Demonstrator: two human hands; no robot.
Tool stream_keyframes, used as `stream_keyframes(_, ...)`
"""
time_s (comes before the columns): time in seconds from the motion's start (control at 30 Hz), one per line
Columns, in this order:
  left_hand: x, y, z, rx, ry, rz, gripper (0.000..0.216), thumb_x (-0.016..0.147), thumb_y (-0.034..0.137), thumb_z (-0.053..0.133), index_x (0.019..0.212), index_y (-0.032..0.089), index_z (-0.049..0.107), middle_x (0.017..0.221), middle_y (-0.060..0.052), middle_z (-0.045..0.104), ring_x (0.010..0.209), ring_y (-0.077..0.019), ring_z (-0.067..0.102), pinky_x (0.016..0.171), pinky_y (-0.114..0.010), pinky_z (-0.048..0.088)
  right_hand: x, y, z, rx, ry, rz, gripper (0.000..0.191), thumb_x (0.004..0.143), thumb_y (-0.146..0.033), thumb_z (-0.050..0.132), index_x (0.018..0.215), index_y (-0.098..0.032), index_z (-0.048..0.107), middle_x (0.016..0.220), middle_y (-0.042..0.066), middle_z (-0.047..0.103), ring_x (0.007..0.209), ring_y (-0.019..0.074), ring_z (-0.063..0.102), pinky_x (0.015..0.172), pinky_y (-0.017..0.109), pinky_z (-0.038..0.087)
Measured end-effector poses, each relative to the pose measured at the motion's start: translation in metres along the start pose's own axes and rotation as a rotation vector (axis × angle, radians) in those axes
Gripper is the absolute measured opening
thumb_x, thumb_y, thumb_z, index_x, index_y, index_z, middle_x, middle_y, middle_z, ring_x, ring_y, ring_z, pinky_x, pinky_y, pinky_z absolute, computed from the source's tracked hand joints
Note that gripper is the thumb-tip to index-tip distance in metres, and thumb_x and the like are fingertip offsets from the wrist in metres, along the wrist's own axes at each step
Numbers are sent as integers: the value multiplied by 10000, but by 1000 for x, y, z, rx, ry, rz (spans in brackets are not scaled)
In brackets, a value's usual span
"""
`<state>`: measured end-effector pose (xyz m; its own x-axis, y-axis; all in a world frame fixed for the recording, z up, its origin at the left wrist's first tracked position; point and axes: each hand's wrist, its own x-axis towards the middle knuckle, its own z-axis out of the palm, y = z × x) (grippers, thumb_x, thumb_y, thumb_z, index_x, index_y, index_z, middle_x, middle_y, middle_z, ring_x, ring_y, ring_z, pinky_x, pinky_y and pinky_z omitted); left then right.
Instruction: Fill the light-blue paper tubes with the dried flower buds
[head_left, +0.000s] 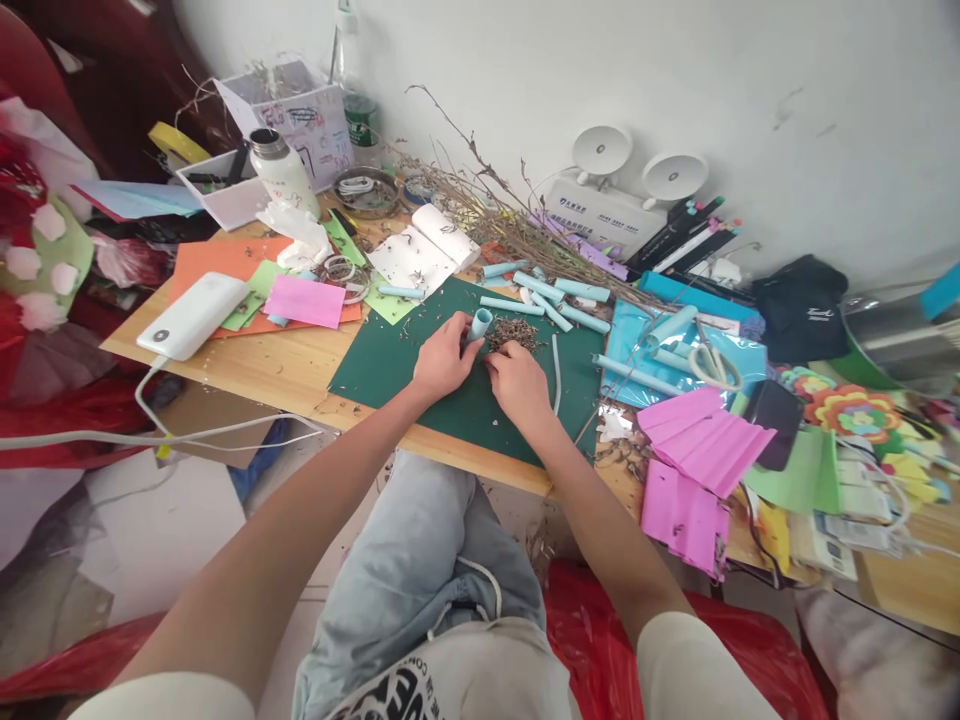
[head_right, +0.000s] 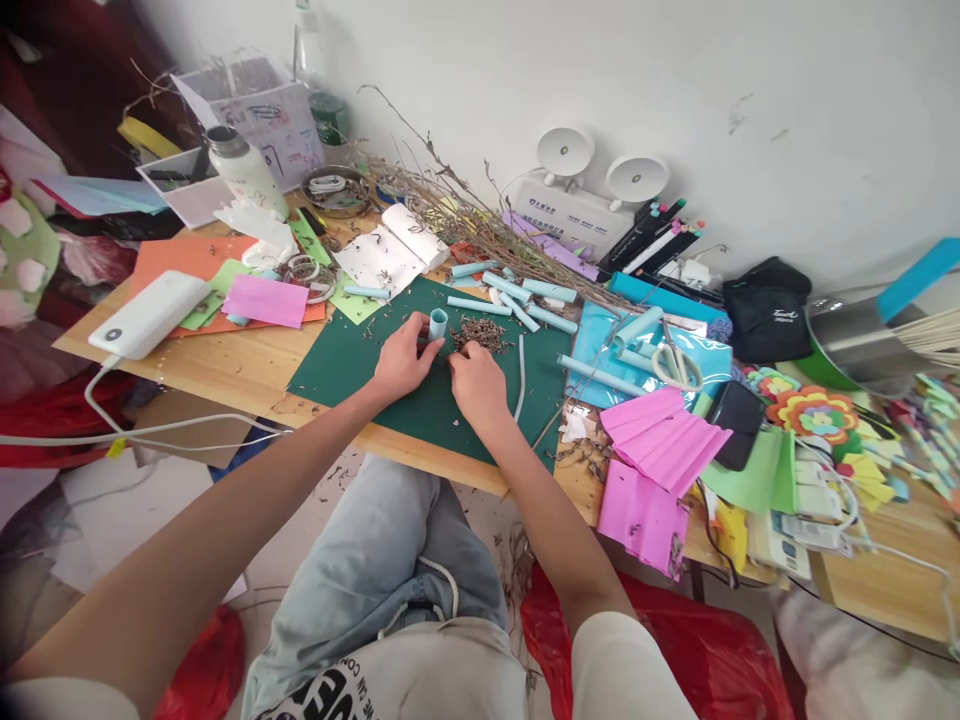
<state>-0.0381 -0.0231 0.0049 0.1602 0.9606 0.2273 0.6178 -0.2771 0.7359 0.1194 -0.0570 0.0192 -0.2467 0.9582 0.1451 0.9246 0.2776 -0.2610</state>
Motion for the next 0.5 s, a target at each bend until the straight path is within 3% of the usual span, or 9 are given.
stream_keyframes(0.1, 0, 0, 0, 3, 4, 10, 181, 926, 339, 522, 1076, 240, 500, 1064, -49, 677, 960, -218, 654, 807, -342, 503, 2, 14, 0, 104, 59, 30, 276, 933, -160, 465, 955, -179, 740, 978, 113, 674, 899, 231, 624, 808, 343, 487)
stream_keyframes(0.2, -1, 1, 0, 9, -3, 1, 185, 928, 347, 520, 1078, 240, 502, 1066, -53, 676, 958, -221, 654, 802, -343, 502, 0, 27, -4, 319, 222, 70, 229, 900, -187, 518, 935, -186, 744, 941, 85, 715, 867, 218, 651, 823, 346, 505)
stream_keyframes(0.33, -1, 1, -1, 4, -7, -4, 191, 930, 350, 516, 1085, 240, 499, 1067, -60, 673, 948, -223, 651, 786, -341, 498, 1, 32, -8, 685, 367, 275, 177, 826, -284, 615, 881, -185, 752, 820, 48, 727, 705, 181, 645, 702, 321, 520)
stream_keyframes(0.5, -1, 1, -1, -7, -8, -3, 185, 931, 357, 515, 1078, 247, 492, 1064, -51, 671, 934, -222, 650, 783, -341, 496, 8, 32, -10, 1061, 406, 459, 229, 720, -340, 687, 868, -172, 737, 677, 5, 669, 582, 136, 571, 545, 262, 450)
